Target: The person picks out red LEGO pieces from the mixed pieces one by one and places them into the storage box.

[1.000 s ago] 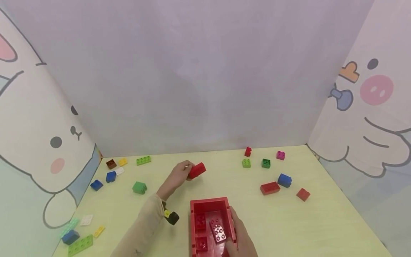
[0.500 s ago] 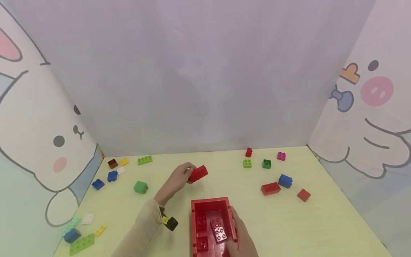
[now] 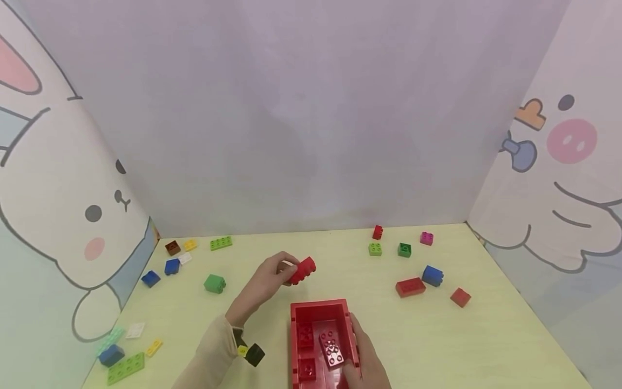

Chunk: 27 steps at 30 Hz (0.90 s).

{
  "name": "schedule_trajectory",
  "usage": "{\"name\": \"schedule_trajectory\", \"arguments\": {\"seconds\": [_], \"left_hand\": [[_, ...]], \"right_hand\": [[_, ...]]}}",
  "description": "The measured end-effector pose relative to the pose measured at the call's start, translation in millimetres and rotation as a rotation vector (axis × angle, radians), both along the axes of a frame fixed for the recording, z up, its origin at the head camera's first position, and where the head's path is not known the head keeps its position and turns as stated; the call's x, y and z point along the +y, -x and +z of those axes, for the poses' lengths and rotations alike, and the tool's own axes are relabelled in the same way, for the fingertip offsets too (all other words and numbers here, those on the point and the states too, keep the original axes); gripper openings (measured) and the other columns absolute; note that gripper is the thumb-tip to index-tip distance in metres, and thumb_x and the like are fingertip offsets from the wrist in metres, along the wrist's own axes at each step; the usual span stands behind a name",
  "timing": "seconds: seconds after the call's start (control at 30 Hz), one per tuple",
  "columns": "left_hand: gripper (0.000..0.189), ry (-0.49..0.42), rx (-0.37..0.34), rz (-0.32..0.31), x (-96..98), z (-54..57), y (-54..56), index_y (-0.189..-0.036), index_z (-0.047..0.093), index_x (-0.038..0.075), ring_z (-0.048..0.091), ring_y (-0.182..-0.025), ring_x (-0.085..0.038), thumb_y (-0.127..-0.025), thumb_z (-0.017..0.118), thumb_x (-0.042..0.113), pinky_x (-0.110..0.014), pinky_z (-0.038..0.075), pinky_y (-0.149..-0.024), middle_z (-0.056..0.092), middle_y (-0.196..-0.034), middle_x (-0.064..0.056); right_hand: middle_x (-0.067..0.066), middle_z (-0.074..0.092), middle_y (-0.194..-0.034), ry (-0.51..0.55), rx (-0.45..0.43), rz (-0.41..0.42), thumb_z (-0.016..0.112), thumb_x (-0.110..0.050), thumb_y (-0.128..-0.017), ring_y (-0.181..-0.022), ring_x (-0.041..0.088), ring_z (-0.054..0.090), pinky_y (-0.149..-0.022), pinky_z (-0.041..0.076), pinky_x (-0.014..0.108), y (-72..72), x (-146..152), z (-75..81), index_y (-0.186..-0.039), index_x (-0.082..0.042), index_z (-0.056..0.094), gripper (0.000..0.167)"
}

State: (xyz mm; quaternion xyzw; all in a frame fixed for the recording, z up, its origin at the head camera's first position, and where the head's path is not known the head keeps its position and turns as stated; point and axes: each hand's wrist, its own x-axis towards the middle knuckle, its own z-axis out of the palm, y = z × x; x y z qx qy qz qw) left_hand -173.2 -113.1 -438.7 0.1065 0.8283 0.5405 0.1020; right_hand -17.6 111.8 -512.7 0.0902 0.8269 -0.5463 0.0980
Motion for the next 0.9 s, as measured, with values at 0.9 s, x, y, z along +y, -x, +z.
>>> {"name": "schedule_trajectory", "arguments": {"seconds": [0.9], "left_hand": [[0.024, 0.086, 0.088, -0.049, 4.6, 9.2, -42.7, -0.113, 0.068, 0.016, 0.068, -0.097, -0.017, -0.092, 0.078, 0.011, -0.034, 0.064, -0.084, 0.072, -0.114, -0.005]], "right_hand": [[0.006, 0.048, -0.155, -0.013, -0.017, 0.0, 0.072, -0.016, -0.081, -0.125, 0.031, 0.059, -0.089, 0.064, 0.052, 0.1, 0, 2.0, -0.166, -0.026, 0.021, 0.1]]}}
